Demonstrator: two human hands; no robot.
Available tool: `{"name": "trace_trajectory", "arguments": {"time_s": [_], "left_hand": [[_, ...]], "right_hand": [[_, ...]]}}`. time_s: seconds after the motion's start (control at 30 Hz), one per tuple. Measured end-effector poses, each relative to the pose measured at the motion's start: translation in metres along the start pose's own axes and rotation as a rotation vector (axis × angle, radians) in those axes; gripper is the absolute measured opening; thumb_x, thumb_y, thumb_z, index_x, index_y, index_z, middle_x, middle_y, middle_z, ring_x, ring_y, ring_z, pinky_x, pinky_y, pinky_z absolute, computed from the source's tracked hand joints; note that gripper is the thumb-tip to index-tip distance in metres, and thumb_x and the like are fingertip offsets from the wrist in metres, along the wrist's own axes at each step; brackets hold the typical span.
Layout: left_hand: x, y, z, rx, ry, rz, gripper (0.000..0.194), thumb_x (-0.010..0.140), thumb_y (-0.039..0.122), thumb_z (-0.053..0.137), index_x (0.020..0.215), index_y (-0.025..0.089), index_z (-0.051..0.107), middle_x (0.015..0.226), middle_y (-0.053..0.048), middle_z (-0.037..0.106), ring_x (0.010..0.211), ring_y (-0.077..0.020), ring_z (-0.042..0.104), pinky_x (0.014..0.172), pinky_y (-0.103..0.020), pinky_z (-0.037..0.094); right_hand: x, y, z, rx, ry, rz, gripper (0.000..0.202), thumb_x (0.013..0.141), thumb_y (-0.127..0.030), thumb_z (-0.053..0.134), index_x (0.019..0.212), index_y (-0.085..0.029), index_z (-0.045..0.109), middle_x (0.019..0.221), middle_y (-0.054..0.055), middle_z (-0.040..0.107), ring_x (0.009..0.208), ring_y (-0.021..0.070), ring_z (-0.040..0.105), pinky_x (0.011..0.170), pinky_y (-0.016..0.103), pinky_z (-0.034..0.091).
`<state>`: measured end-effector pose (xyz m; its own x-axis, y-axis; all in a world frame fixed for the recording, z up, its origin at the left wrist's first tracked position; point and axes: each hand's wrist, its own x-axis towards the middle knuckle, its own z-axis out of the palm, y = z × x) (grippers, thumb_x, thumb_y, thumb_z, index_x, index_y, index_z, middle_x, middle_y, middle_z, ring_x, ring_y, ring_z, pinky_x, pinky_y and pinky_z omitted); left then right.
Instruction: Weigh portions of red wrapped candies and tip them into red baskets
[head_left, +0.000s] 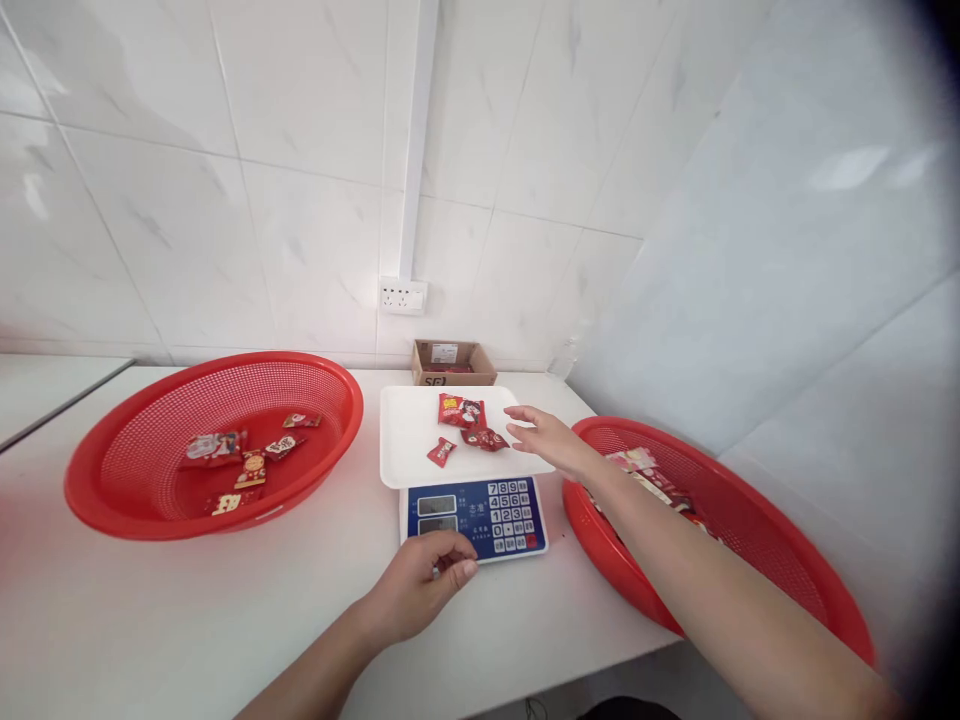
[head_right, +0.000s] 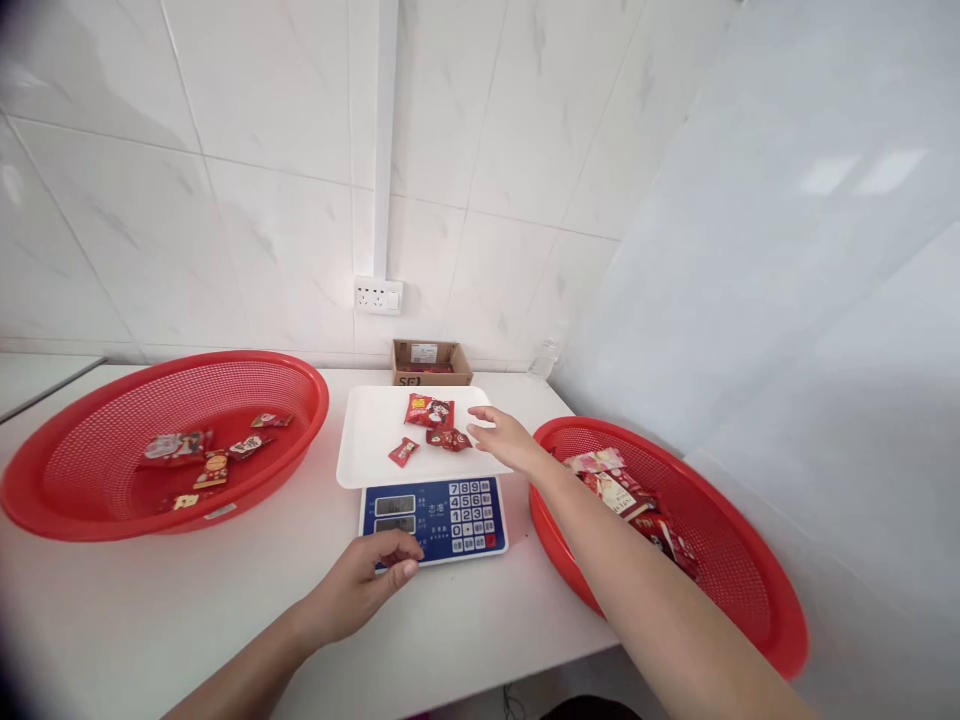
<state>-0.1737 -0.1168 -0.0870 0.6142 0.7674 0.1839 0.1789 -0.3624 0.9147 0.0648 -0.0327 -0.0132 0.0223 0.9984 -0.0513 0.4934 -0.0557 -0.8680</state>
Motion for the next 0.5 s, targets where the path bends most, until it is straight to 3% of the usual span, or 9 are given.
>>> {"name": "trace_trajectory", "arguments": {"time_s": [0.17,0.23,0.3,0.4,0.47,0.5], "left_hand": [[0.002,0.000,0.000,0.030,-0.022,0.000,0.025,0.087,0.039,0.044,0.086,0.019,0.059,0.078,-0.002,0.060,0.071,-0.0164,0.053,0.062,-0.022,0.041],[0.002,-0.001,0.000,0.041,-0.025,0.003,0.027,0.088,0.040,0.042,0.086,0.019,0.059,0.080,-0.002,0.060,0.073,-0.0171,0.054,0.063,-0.023,0.041],[0.004,-0.002,0.000,0.051,-0.032,0.003,0.027,0.087,0.041,0.042,0.086,0.020,0.058,0.080,-0.002,0.060,0.074,-0.0177,0.054,0.065,-0.023,0.041],[0.006,-0.002,0.002,0.058,-0.062,-0.002,0.026,0.087,0.041,0.042,0.085,0.021,0.058,0.079,-0.001,0.059,0.073,-0.0176,0.053,0.063,-0.023,0.041],[0.006,-0.001,0.004,0.062,-0.081,-0.001,0.025,0.087,0.040,0.041,0.083,0.021,0.057,0.077,0.000,0.058,0.071,-0.0170,0.052,0.062,-0.023,0.040],[0.006,0.000,0.005,0.067,-0.092,-0.001,0.025,0.087,0.039,0.041,0.082,0.021,0.057,0.076,0.000,0.057,0.070,-0.0169,0.052,0.062,-0.022,0.040]], "right_hand": [[-0.019,0.024,-0.048,-0.432,0.145,-0.024,0.029,0.081,-0.026,0.047,0.109,-0.020,0.055,0.115,0.007,0.059,0.097,0.0180,0.057,0.083,0.031,0.046],[-0.033,0.041,-0.077,-0.684,0.148,0.071,0.025,0.082,-0.024,0.042,0.101,-0.019,0.058,0.106,0.007,0.062,0.097,0.0181,0.056,0.085,0.030,0.042],[-0.053,0.062,-0.104,-0.837,0.066,0.247,0.019,0.078,-0.024,0.047,0.088,-0.018,0.062,0.093,0.007,0.066,0.092,0.0200,0.058,0.080,0.031,0.043],[-0.089,0.093,-0.129,-0.858,-0.105,0.475,0.012,0.060,-0.024,0.065,0.070,-0.017,0.064,0.067,0.004,0.066,0.070,0.0216,0.062,0.065,0.031,0.046],[-0.109,0.112,-0.134,-0.839,-0.183,0.560,0.030,0.051,-0.027,0.072,0.078,-0.018,0.065,0.068,0.004,0.067,0.067,0.0221,0.063,0.060,0.031,0.046],[-0.116,0.120,-0.133,-0.834,-0.197,0.581,0.045,0.049,-0.030,0.073,0.091,-0.018,0.064,0.078,0.006,0.068,0.072,0.0237,0.063,0.062,0.032,0.047]]}}
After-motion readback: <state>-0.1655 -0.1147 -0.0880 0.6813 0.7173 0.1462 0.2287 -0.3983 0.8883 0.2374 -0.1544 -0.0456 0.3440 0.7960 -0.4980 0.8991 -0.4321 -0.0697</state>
